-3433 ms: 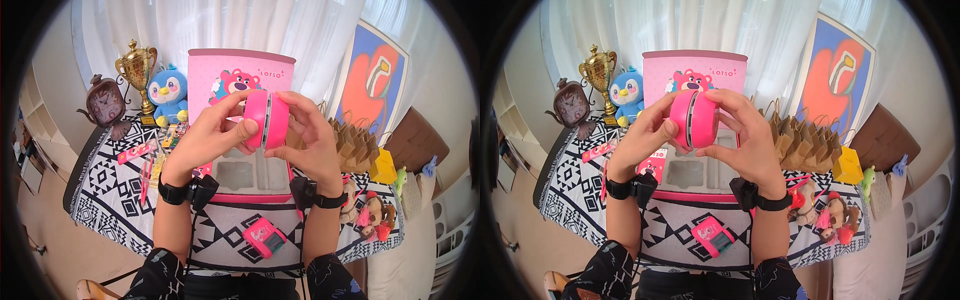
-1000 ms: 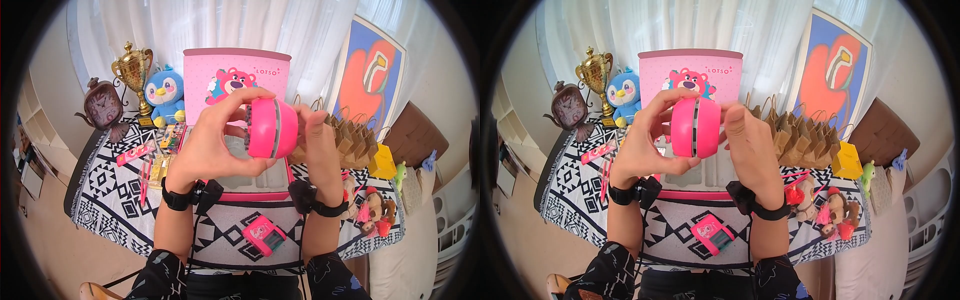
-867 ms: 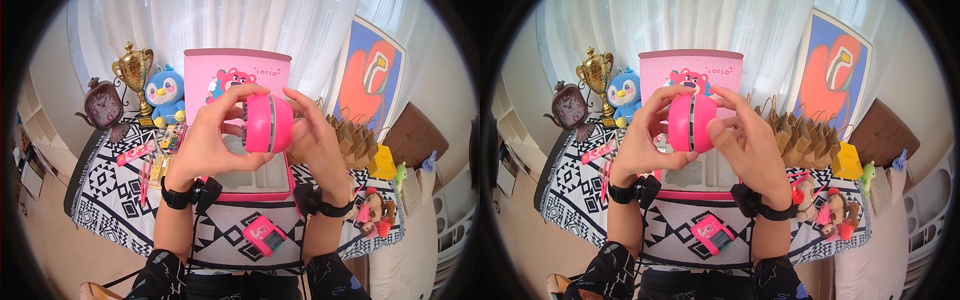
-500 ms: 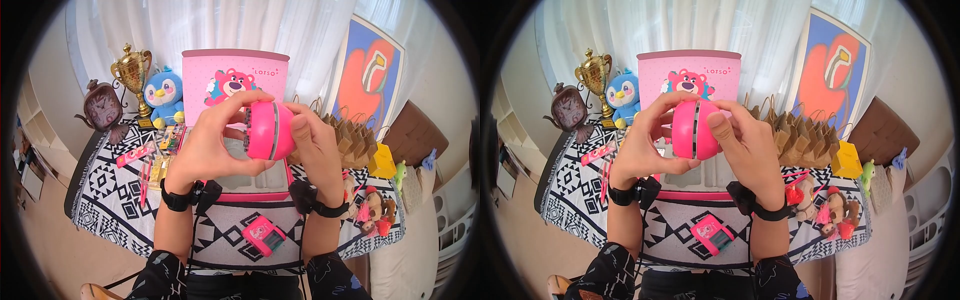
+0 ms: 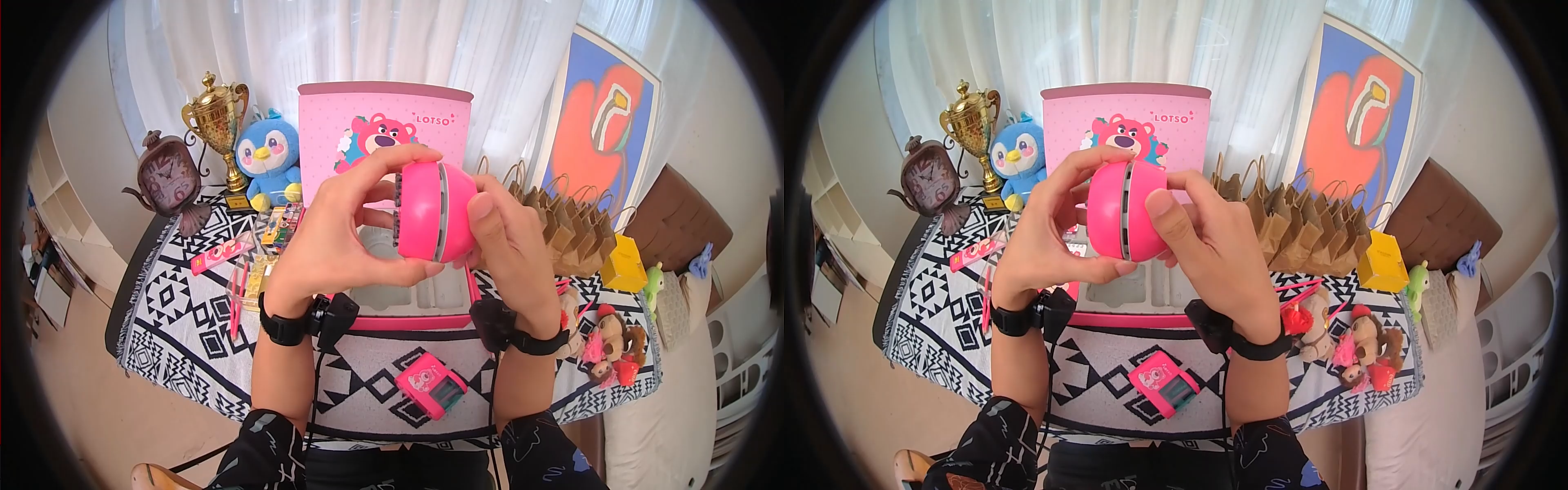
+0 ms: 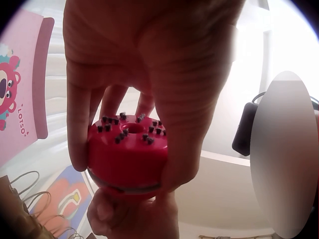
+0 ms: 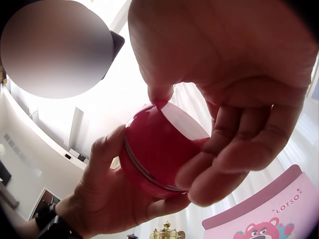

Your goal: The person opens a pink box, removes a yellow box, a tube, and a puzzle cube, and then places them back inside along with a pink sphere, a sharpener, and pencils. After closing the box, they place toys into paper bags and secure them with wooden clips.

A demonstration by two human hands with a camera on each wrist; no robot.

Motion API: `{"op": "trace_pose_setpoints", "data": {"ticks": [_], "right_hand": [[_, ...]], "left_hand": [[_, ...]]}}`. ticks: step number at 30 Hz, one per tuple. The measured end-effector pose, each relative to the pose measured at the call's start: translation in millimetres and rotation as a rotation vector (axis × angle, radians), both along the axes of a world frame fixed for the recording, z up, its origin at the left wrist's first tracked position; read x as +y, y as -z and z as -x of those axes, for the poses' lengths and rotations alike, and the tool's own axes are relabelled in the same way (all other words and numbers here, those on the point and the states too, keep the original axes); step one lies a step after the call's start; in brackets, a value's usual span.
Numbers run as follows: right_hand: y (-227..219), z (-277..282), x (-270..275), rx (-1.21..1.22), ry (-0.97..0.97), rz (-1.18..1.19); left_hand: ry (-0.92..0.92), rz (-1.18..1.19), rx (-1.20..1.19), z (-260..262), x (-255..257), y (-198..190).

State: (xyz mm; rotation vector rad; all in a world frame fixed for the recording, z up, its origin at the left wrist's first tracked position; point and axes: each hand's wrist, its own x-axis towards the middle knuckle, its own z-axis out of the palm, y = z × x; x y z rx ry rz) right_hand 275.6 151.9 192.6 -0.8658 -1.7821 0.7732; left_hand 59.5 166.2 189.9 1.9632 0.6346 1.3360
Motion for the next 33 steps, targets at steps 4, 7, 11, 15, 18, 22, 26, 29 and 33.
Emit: {"op": "trace_pose_setpoints", "data": {"ticks": [4, 7, 11, 15, 18, 22, 26, 29, 33], "right_hand": [[7.7, -8.6, 6.5, -0.063, 0.053, 0.041], [17.2, -8.0, 16.3, -0.006, 0.022, -0.013], [7.2, -6.8, 8.7, 0.082, -0.055, -0.134], [8.1, -2.6, 6.4, 0.054, -0.042, -0.173], [0.8, -4.7, 2.3, 0.031, 0.003, -0.077], [2.2, -2.6, 2.2, 0.010, 0.070, 0.018], [5.9, 0.0, 3.7, -0.027, 0.154, 0.029], [4.2, 0.0, 3.6, -0.061, 0.164, 0.019], [11.1, -5.0, 9.3, -0.079, 0.181, 0.059]], "left_hand": [[0.017, -0.021, 0.050, -0.6, 1.5, 3.4], [-0.005, -0.029, 0.057, -2.6, 0.9, 2.8], [-0.050, 0.022, 0.051, -1.6, 0.9, 0.6], [-0.004, -0.010, -0.019, -0.1, 4.0, 4.3], [0.033, 0.002, -0.015, 2.5, 6.5, 6.5], [0.057, -0.060, 0.027, 1.9, 8.3, 9.0], [0.043, -0.084, 0.087, -1.2, 4.0, 6.2], [0.035, -0.118, 0.095, -4.9, 3.9, 7.0], [0.000, -0.141, 0.075, -7.3, 8.0, 9.8]]}}
